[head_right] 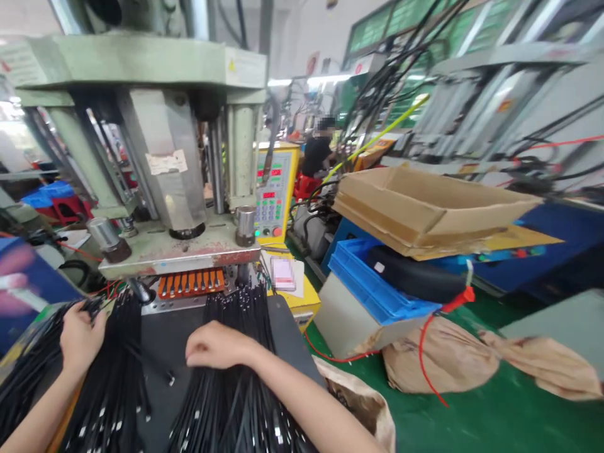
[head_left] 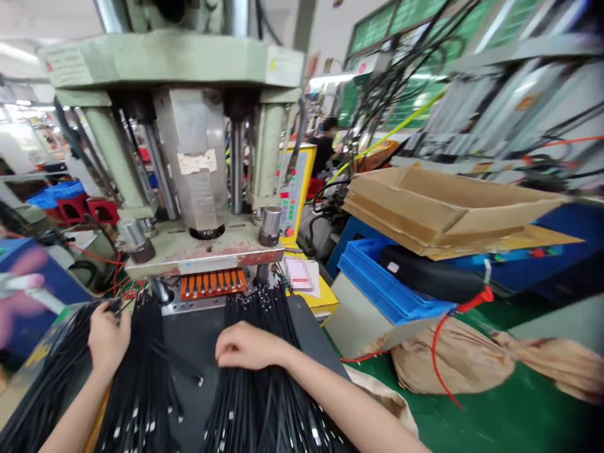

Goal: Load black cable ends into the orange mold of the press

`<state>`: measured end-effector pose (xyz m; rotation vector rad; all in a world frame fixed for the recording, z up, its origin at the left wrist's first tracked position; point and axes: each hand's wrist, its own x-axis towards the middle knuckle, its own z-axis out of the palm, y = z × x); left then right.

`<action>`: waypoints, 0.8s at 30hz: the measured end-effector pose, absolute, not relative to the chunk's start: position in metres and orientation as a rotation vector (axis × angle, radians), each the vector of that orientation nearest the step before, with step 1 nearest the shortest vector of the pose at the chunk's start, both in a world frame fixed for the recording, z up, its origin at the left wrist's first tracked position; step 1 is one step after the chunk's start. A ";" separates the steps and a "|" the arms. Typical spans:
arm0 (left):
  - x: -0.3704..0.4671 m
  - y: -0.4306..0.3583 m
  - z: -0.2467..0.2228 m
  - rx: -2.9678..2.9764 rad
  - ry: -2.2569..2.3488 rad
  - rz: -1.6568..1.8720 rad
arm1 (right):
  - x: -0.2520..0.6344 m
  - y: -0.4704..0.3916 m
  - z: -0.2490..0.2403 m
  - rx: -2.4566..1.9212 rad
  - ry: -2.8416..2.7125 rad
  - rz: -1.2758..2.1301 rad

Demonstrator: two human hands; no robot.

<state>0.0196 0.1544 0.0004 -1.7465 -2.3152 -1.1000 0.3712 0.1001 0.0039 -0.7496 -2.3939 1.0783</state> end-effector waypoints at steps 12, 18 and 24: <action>0.129 0.172 0.030 -3.433 -1.746 -1.381 | 0.471 0.093 -0.038 -1.383 -1.339 0.790; 0.115 0.170 0.039 -3.205 -2.069 -1.822 | 0.452 0.105 -0.024 -1.351 -1.450 0.836; 0.098 0.169 0.008 -2.905 -2.561 -1.769 | 0.428 0.144 -0.021 -1.310 -1.496 0.778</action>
